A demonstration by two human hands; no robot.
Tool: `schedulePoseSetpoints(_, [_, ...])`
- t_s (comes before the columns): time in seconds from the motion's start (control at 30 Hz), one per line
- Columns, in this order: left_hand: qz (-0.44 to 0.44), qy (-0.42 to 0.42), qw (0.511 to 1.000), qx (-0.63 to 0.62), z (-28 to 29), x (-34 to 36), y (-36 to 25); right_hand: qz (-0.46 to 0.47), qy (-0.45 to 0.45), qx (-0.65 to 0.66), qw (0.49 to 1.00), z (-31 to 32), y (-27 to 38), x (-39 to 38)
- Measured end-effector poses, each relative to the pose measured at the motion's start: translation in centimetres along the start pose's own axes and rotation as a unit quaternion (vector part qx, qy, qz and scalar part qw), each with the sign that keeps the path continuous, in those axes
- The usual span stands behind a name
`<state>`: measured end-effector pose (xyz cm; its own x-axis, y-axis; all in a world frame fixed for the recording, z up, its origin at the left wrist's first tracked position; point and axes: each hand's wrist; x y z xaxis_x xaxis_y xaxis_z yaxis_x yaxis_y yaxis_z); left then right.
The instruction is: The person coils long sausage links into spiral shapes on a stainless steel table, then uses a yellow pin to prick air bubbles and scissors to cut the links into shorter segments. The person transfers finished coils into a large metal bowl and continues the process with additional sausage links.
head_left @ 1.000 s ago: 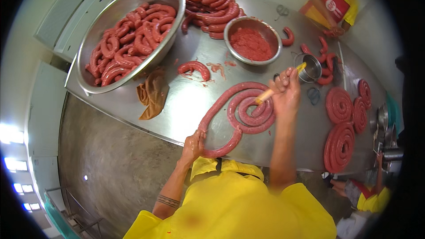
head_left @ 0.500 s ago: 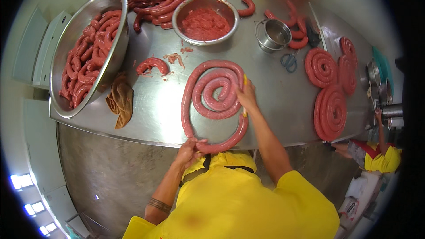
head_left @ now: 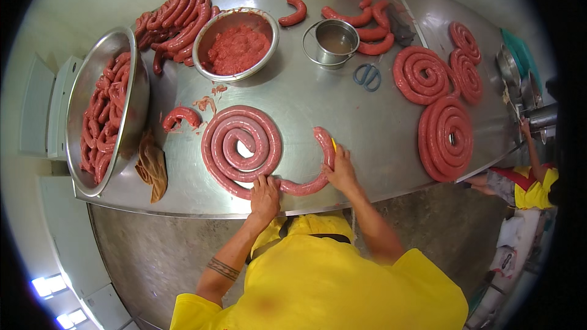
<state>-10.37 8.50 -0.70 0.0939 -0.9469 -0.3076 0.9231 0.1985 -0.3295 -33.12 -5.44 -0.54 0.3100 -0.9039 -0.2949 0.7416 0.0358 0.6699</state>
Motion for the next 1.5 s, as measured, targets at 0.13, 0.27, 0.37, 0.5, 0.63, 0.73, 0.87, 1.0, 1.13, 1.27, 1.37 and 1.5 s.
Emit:
schedulePoseSetpoints(0.13, [-0.04, 0.142, 0.988, 0.036, -0.9, -0.1, -0.5, 0.084, -0.04, 0.031, 0.995, -3.8, 1.0, 4.8])
schedulePoseSetpoints(0.27, [-0.336, 0.142, 0.907, -0.21, 0.3, 2.6, -1.9, 0.224, 0.068, 0.105, 0.967, 0.7, 3.6, 12.2])
schedulePoseSetpoints(0.37, [-0.118, 0.312, 0.813, -0.477, 2.4, 4.3, -3.4, 0.075, 0.132, 0.329, 0.932, 9.7, 3.3, 12.7])
schedulePoseSetpoints(0.5, [0.091, 0.354, 0.579, -0.728, 5.2, 6.0, -4.5, 0.143, -0.004, 0.654, 0.743, 20.8, 0.4, 6.2])
schedulePoseSetpoints(0.63, [0.09, 0.45, 0.461, -0.759, 5.2, 7.2, -5.7, 0.092, -0.037, 0.679, 0.728, 24.1, -4.0, -3.3])
schedulePoseSetpoints(0.73, [0.075, 0.45, 0.377, -0.806, 3.2, 6.8, -8.3, -0.003, -0.06, 0.655, 0.753, 21.8, -7.4, -9.9])
schedulePoseSetpoints(0.87, [0.244, 0.282, 0.408, -0.833, 1.0, 5.8, -12.5, -0.318, 0.126, 0.636, 0.692, 12.3, -9.1, -16.2])
schedulePoseSetpoints(1.0, [0.069, 0.195, 0.9, -0.384, 2.4, 5.6, -12.1, -0.203, 0.172, 0.352, 0.897, 5.7, -6.8, -13.6])
schedulePoseSetpoints(1.13, [-0.213, -0.068, 0.955, -0.194, 4.0, 6.0, -11.4, 0.113, -0.015, 0.118, 0.986, 5.8, -1.5, -2.8])
schedulePoseSetpoints(1.27, [-0.102, -0.101, 0.96, -0.24, 5.8, 6.9, -11.2, 0.238, 0.195, 0.227, 0.924, 7.4, 2.3, 2.9])
schedulePoseSetpoints(1.37, [-0.036, 0.039, 0.886, -0.461, 7.4, 7.8, -10.5, 0.18, 0.221, 0.406, 0.868, 7.1, 3.7, 2.3])
schedulePoseSetpoints(1.5, [-0.044, 0.181, 0.893, -0.409, 7.2, 7.7, -9.9, 0.191, 0.043, 0.187, 0.963, 8.8, 4.9, 0.1])
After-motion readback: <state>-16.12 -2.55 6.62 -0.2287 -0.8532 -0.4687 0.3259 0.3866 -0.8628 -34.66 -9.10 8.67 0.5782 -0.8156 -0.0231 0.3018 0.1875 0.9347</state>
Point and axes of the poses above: each hand's wrist, its own x-axis towards the middle knuckle, its own z-axis out of the back of the hand, y = z × x, and after that the axes turned 4 degrees about y, right-handed
